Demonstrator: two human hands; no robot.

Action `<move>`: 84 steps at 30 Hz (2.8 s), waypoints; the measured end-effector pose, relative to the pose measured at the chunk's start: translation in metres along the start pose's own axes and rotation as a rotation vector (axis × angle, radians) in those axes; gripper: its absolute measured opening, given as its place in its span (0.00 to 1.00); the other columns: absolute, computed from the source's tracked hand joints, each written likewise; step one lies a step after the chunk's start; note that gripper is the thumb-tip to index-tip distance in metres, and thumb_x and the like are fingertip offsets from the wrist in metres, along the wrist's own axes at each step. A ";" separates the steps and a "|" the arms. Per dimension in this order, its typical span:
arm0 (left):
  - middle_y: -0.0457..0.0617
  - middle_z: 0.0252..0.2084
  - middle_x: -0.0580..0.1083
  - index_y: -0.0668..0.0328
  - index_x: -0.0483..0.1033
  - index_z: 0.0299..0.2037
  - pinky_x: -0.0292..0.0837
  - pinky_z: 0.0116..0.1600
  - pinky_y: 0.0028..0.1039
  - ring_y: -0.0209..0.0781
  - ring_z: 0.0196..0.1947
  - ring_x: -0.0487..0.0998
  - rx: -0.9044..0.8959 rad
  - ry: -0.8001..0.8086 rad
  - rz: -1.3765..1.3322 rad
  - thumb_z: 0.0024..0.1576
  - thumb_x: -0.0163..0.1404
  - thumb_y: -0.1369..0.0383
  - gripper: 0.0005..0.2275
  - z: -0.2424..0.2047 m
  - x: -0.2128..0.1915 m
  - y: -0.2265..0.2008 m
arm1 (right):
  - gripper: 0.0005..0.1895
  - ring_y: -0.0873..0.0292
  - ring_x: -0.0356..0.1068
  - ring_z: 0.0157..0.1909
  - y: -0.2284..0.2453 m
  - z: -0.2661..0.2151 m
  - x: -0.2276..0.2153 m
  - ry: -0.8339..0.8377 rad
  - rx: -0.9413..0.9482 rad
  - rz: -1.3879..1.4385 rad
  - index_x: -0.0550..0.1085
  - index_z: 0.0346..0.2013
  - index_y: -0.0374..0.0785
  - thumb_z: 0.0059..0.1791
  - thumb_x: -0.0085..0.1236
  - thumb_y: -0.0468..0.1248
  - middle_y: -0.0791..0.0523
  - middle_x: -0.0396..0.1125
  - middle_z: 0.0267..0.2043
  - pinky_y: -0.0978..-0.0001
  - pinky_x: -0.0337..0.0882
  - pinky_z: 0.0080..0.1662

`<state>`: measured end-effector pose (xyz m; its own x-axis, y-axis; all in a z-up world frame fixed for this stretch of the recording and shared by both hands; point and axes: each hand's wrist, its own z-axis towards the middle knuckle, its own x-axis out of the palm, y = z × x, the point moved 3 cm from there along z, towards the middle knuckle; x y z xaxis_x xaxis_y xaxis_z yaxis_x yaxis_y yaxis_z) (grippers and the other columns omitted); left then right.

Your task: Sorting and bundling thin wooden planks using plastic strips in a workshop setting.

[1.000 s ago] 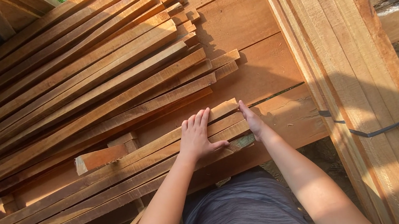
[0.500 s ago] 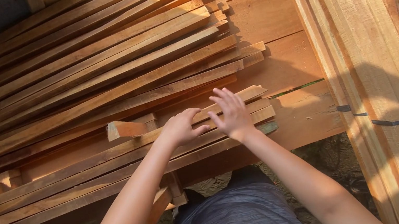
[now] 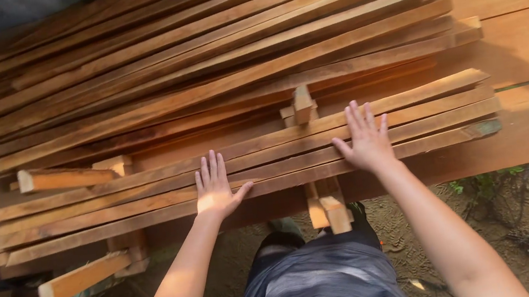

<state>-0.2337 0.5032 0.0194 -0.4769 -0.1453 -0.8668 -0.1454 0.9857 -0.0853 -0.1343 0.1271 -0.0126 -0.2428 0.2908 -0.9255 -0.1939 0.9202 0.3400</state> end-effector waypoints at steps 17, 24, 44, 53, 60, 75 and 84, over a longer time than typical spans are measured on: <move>0.46 0.81 0.37 0.52 0.38 0.77 0.34 0.78 0.47 0.52 0.79 0.36 0.192 -0.149 0.205 0.44 0.55 0.31 0.57 -0.021 0.021 0.090 | 0.46 0.47 0.56 0.74 0.126 0.012 -0.077 0.665 0.077 0.081 0.58 0.73 0.47 0.49 0.44 0.70 0.52 0.57 0.74 0.44 0.55 0.72; 0.47 0.81 0.40 0.52 0.40 0.77 0.37 0.78 0.51 0.52 0.79 0.39 0.186 -0.291 0.277 0.34 0.69 0.48 0.62 -0.030 0.035 0.178 | 0.60 0.46 0.30 0.81 0.327 -0.015 -0.017 0.696 -0.303 -0.232 0.41 0.78 0.43 0.44 0.55 0.70 0.52 0.30 0.82 0.37 0.35 0.73; 0.45 0.79 0.46 0.44 0.49 0.75 0.40 0.73 0.67 0.58 0.77 0.44 0.456 -0.414 0.292 0.40 0.59 0.39 0.52 -0.009 0.039 0.201 | 0.58 0.42 0.34 0.80 0.318 -0.005 0.120 0.050 -0.532 -0.391 0.50 0.76 0.55 0.37 0.56 0.70 0.58 0.38 0.81 0.28 0.37 0.70; 0.40 0.80 0.44 0.39 0.48 0.76 0.37 0.75 0.62 0.53 0.78 0.41 0.394 -0.237 0.220 0.37 0.64 0.41 0.54 -0.016 0.022 0.199 | 0.70 0.49 0.26 0.81 0.349 0.007 0.072 0.305 -0.390 -0.296 0.44 0.77 0.55 0.29 0.54 0.80 0.62 0.34 0.82 0.33 0.28 0.72; 0.45 0.80 0.41 0.44 0.45 0.76 0.38 0.76 0.61 0.57 0.78 0.39 0.329 -0.252 0.259 0.41 0.65 0.46 0.53 -0.024 0.020 0.182 | 0.64 0.47 0.25 0.81 0.346 -0.010 0.084 0.319 -0.327 -0.328 0.43 0.78 0.55 0.35 0.62 0.68 0.59 0.29 0.82 0.33 0.29 0.72; 0.55 0.80 0.34 0.51 0.39 0.77 0.33 0.70 0.74 0.75 0.75 0.32 0.407 -0.153 0.362 0.46 0.63 0.53 0.52 -0.022 0.035 0.181 | 0.59 0.33 0.31 0.78 0.327 -0.019 0.105 0.092 -0.575 -0.371 0.45 0.77 0.53 0.38 0.64 0.59 0.55 0.36 0.80 0.26 0.38 0.68; 0.46 0.80 0.43 0.44 0.47 0.76 0.38 0.73 0.66 0.62 0.77 0.39 0.339 -0.281 0.221 0.41 0.68 0.55 0.52 -0.029 0.024 0.176 | 0.60 0.48 0.27 0.81 0.348 -0.008 0.074 0.270 -0.321 -0.220 0.48 0.76 0.51 0.40 0.32 0.84 0.61 0.36 0.81 0.39 0.27 0.73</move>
<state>-0.2965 0.6709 -0.0023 -0.2052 0.0534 -0.9773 0.2453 0.9694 0.0015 -0.2271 0.4668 0.0389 -0.3932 -0.0194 -0.9192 -0.5424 0.8122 0.2149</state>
